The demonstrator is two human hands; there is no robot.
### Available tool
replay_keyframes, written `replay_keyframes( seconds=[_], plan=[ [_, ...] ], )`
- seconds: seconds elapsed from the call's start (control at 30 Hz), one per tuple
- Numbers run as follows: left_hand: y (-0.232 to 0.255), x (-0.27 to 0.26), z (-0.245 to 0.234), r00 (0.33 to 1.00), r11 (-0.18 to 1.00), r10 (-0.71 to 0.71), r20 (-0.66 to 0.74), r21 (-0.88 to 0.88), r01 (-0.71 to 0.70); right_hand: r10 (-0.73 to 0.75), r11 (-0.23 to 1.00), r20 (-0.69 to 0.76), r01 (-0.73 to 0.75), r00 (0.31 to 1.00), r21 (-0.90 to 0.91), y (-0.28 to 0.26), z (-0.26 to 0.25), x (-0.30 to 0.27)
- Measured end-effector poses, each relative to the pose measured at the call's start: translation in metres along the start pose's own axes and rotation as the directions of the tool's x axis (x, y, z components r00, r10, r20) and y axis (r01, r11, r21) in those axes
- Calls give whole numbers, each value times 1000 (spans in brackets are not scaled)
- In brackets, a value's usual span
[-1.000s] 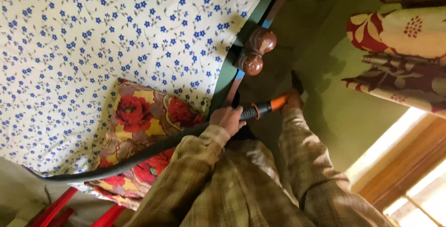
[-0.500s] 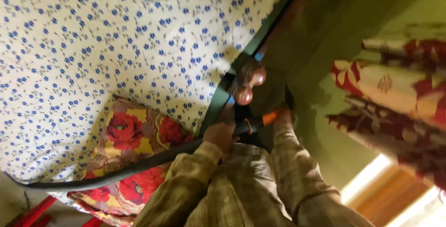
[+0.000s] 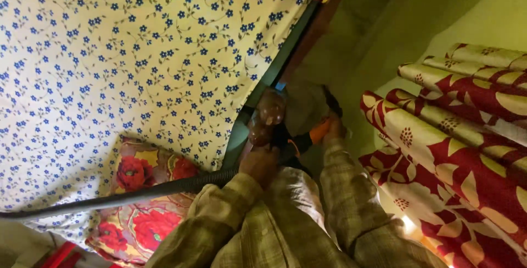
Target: The recorder is vacuuming the floor around and under a bed in a bedroom.
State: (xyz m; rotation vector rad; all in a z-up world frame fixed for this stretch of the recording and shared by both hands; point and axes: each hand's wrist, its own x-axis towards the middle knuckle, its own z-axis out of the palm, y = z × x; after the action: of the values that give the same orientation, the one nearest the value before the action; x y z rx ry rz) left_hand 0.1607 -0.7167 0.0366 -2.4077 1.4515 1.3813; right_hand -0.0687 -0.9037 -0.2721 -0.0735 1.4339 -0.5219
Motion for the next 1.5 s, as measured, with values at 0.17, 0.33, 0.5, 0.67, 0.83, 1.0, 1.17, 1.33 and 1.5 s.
replay_keyframes(
  seconds=[0.17, 0.33, 0.5, 0.67, 0.83, 1.0, 1.17, 1.33, 1.5],
  plan=[
    [23, 3, -54, 999, 997, 41, 1, -61, -40, 99, 995, -37, -100, 994, -15, 5, -25, 28],
    [31, 19, -87, 991, 995, 98, -86, -8, -99, 2, 999, -89, -6, 996, -44, -14, -8, 24],
    [47, 42, -104, 999, 998, 24, 23, 58, -25, -70, 997, 6, 69, 998, 34, -39, -14, 6],
    [59, 69, -105, 996, 991, 65, -63, 118, -58, -122, 992, -4, 122, 993, 34, -78, 44, -26],
    [72, 89, -118, 1000, 993, 0, 30, 115, -3, -159, 987, -47, 159, 986, 4, -84, 55, -17],
    [75, 112, -115, 976, 990, 105, -190, 113, -85, -229, 973, -111, 229, 967, -17, -109, 67, -37],
    [54, 129, -142, 969, 963, 67, -239, 268, -1, -248, 967, -105, 241, 963, -82, -97, 108, -43],
    [27, 133, -169, 950, 971, 152, -274, 223, -91, -320, 945, -146, 304, 936, -121, -85, 121, -14],
    [1, 135, -154, 974, 990, 132, -186, -20, -138, -432, 898, -215, 397, 876, -189, -97, 96, 0]
  ],
)
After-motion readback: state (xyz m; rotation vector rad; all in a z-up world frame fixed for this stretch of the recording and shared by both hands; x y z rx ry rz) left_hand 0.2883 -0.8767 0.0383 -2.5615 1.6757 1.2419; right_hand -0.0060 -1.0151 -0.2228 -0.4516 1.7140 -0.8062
